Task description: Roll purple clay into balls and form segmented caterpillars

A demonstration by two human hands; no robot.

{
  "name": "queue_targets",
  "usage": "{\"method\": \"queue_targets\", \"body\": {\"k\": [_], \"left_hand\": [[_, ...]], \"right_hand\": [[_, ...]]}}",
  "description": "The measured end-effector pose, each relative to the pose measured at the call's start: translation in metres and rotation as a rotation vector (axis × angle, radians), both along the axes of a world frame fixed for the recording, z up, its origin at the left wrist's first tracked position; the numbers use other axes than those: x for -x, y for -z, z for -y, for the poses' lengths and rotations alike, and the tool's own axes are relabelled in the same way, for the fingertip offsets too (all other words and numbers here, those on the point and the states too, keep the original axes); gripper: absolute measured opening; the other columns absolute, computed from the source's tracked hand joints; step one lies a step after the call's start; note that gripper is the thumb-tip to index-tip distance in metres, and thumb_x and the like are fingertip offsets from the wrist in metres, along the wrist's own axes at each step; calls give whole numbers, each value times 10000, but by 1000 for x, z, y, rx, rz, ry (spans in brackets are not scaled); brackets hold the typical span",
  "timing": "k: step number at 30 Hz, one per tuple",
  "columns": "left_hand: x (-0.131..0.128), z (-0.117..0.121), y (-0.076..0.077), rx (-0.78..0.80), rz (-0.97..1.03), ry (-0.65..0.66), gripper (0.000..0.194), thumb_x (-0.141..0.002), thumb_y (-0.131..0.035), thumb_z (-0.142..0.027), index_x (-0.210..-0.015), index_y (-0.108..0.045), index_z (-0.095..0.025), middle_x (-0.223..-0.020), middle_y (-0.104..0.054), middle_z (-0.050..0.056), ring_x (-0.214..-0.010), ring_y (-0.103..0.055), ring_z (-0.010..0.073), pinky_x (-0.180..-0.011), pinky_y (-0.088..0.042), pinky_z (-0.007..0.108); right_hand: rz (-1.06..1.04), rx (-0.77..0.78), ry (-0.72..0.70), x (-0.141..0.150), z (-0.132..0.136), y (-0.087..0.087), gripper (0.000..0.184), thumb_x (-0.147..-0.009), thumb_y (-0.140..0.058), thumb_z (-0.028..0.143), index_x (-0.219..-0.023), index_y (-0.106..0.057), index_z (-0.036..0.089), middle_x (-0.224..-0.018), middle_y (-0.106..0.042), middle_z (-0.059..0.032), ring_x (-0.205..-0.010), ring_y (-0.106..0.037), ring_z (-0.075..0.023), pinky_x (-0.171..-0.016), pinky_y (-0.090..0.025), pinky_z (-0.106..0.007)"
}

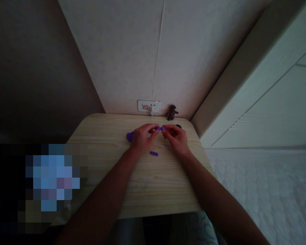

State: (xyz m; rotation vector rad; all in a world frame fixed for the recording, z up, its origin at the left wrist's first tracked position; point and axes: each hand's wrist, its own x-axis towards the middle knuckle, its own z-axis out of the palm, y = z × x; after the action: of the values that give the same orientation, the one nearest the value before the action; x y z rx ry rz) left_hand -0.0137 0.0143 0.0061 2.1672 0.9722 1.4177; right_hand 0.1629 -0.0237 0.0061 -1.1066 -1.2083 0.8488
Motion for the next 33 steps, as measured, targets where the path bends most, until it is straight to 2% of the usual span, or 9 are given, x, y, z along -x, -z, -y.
{"method": "queue_targets", "body": {"k": [7,13,19,22,28,33], "left_hand": [[1,0,-1,-41,-12,23,198,-956,-688,-250,-1108,-802,-195,-1012,-829,68,-861,-766,166,-851,-625,299],[1,-1,0,-28,-31,36,196,-960,-684,-257,-1102,-811,-211,-1019,-836,67,-894,-783,183,-869,-639,325],[-1,2,-1,19,20,2,225,-942,-700,-273,-1144,-779,-210,-1035,-836,55,-842,-783,162,-833,-640,291],[-2,3,-2,36,37,6,191,-943,-697,-281,-1102,-771,-206,-1007,-834,45,-816,-777,150,-804,-631,267],[-1,4,-3,2,40,-18,197,-960,-669,-301,-1076,-791,-198,-1060,-832,65,-850,-773,161,-841,-626,294],[0,5,-4,-9,21,-13,217,-948,-684,-292,-1109,-796,-199,-1032,-831,65,-850,-765,162,-846,-621,292]], "right_hand": [[-15,-7,5,1,3,-1,408,-697,-915,528,-938,-814,214,-834,-795,-52,-703,-704,-170,-714,-615,-334],[36,-33,29,2,5,-2,382,-729,-899,518,-950,-821,216,-901,-808,-71,-766,-737,-193,-775,-637,-359],[9,-55,26,4,5,-2,407,-741,-897,510,-1023,-806,230,-899,-803,-62,-742,-731,-183,-758,-648,-368],[-12,-71,47,5,5,-3,397,-737,-900,513,-1006,-809,236,-883,-800,-57,-735,-730,-181,-737,-645,-358],[13,-79,23,4,6,-4,379,-734,-911,468,-1030,-825,248,-1011,-814,-66,-851,-762,-201,-872,-653,-396],[33,-79,22,3,6,-1,365,-785,-870,490,-1041,-820,235,-918,-792,-58,-739,-722,-173,-748,-635,-347]]}}
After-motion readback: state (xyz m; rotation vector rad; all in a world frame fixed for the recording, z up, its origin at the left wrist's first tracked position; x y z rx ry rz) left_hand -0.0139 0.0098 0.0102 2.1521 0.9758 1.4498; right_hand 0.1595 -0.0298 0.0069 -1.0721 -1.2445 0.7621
